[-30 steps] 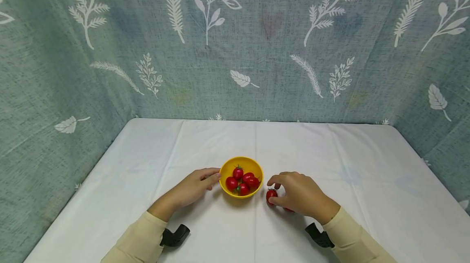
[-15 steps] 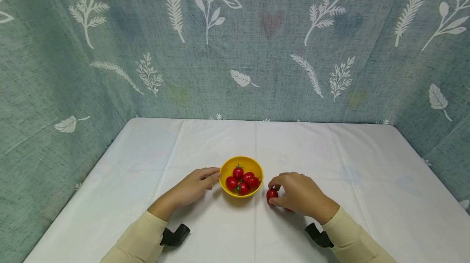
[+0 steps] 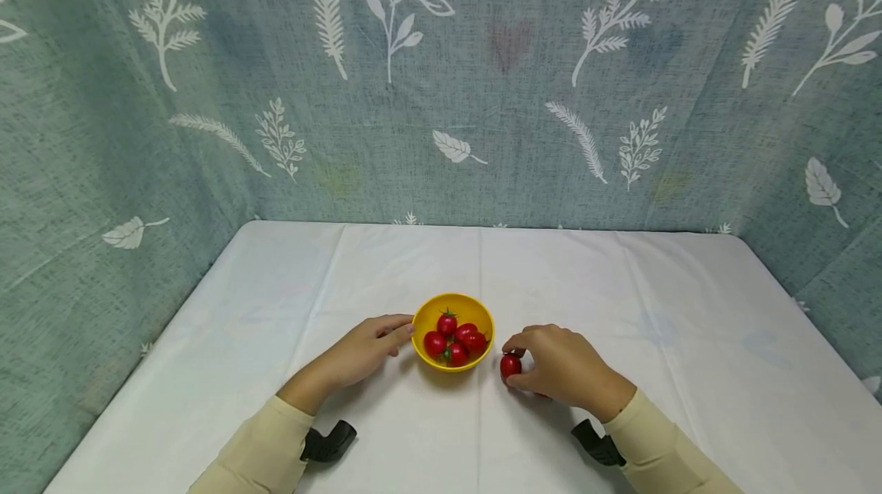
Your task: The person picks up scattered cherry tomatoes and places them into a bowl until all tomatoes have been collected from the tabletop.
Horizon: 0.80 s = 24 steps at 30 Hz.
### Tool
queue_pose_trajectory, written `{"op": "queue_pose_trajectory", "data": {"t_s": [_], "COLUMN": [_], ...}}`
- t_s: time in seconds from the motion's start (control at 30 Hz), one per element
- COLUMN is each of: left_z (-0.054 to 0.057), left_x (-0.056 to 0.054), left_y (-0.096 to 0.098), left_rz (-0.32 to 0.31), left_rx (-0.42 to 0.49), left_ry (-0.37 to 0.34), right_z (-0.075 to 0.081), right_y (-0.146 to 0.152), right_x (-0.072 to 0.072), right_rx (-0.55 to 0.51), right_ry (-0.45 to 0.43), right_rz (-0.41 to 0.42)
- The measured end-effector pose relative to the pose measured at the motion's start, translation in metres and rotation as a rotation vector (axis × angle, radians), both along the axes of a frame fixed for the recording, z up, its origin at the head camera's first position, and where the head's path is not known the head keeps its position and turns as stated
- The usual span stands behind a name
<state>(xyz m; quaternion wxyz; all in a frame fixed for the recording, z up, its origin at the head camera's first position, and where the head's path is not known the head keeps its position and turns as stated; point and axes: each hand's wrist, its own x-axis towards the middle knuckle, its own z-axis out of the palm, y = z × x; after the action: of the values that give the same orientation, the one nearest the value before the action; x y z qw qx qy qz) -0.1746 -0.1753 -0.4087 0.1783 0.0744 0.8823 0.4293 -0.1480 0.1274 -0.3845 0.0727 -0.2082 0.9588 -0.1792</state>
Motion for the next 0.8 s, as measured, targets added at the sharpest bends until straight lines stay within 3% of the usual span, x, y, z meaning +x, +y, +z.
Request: {"op": "queue_pose_trajectory", "data": {"t_s": [0.8], "left_z": [0.0016], "left_x": [0.0014], "left_y": [0.0019], "left_rz": [0.011], "left_rx": [-0.001], "left_ry": [-0.003], "right_z": [0.0037], "right_y": [0.0026], "right_x": [-0.0005], "right_rx": [0.017], "right_ry": [0.038], "right_rz": [-0.01]}}
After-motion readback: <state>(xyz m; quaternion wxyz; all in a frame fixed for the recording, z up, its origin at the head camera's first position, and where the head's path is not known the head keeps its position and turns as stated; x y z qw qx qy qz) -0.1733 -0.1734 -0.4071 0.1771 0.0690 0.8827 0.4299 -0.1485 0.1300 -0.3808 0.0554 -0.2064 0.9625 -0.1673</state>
